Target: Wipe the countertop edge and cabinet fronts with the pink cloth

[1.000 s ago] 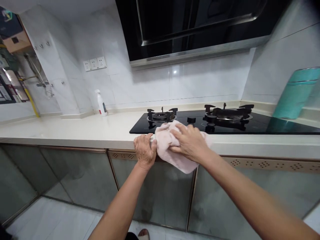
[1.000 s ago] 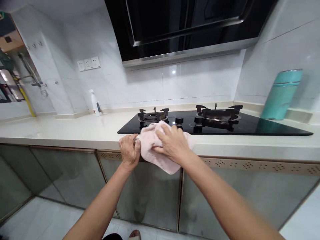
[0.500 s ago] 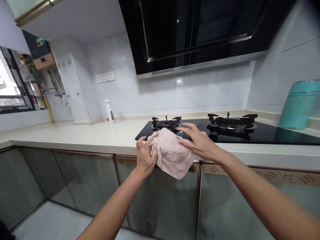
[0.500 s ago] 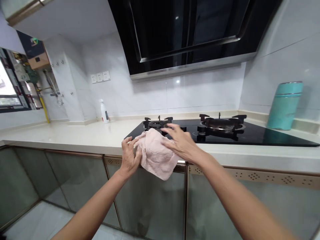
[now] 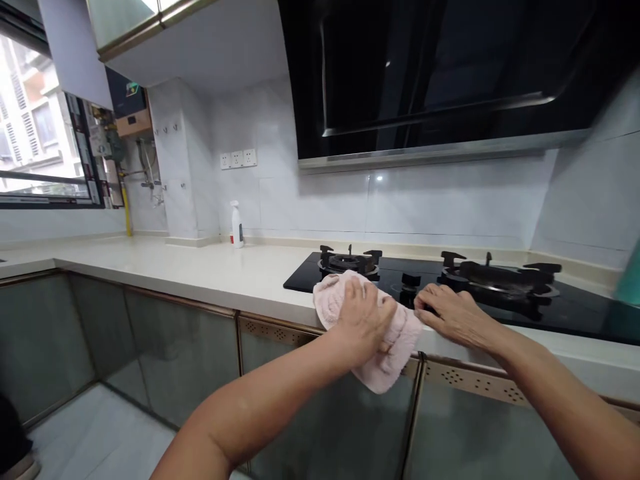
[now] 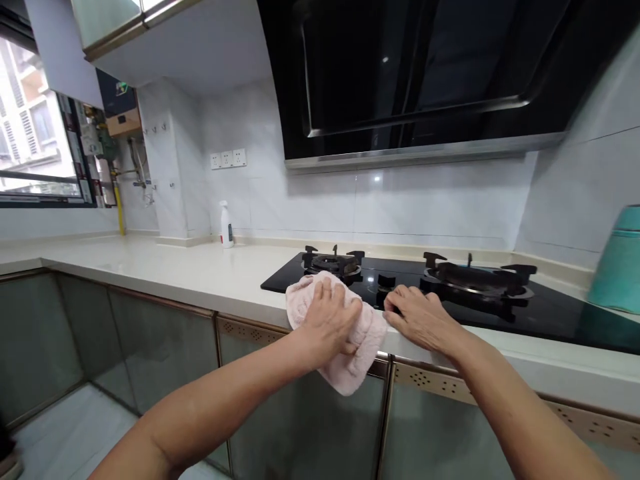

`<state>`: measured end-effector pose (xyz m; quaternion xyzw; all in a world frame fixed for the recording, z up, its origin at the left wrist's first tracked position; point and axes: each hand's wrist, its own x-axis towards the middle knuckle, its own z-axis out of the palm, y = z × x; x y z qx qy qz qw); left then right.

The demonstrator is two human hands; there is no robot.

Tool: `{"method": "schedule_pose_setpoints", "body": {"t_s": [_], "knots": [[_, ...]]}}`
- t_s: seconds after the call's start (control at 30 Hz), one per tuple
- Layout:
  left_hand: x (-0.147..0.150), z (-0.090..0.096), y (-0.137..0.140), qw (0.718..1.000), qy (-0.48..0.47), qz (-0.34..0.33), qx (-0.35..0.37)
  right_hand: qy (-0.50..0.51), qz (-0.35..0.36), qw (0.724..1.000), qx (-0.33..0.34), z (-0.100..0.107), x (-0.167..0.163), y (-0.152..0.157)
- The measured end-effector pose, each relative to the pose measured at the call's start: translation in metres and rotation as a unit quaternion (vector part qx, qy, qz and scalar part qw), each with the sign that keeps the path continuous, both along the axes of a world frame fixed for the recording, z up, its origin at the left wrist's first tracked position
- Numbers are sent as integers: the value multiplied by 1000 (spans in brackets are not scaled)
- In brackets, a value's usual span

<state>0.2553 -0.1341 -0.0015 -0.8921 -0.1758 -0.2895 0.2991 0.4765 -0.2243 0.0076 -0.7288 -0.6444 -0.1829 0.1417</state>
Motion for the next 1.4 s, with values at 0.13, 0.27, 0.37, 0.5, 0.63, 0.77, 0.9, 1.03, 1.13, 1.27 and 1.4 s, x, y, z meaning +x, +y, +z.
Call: {"method": "schedule_pose_setpoints", "body": {"t_s": [0.13,0.27,0.37,0.5,0.63,0.77,0.9,1.03,1.13,1.27,1.4], "knots": [[1,-8,3,1000,-4,-5,-14,50,22,998,-4,-1,6,-2],[-17,-13,16,999,2,-40,8,104,44,992,-62,5,-1,-10],[-37,-13,31,998,10,-58,27,130,48,987,-80,9,-5,-14],[-62,-16,55,998,-1,-48,31,141,31,986,-80,4,6,-12],[-94,-22,88,998,-19,-32,53,160,15,984,-81,-4,20,-5],[-150,-20,129,999,-13,9,44,173,13,983,-66,-9,28,2],[-203,-10,159,995,-4,93,-31,161,23,985,-60,-7,23,0],[-204,-6,148,983,-21,166,-70,145,28,987,-72,-2,13,-4],[-171,-10,116,989,-26,133,-51,142,19,988,-63,2,6,-6],[-103,-17,61,998,-27,64,-12,161,19,985,-52,9,-1,-9],[-27,-16,4,999,5,-23,36,174,20,983,-50,2,9,-9]]}}
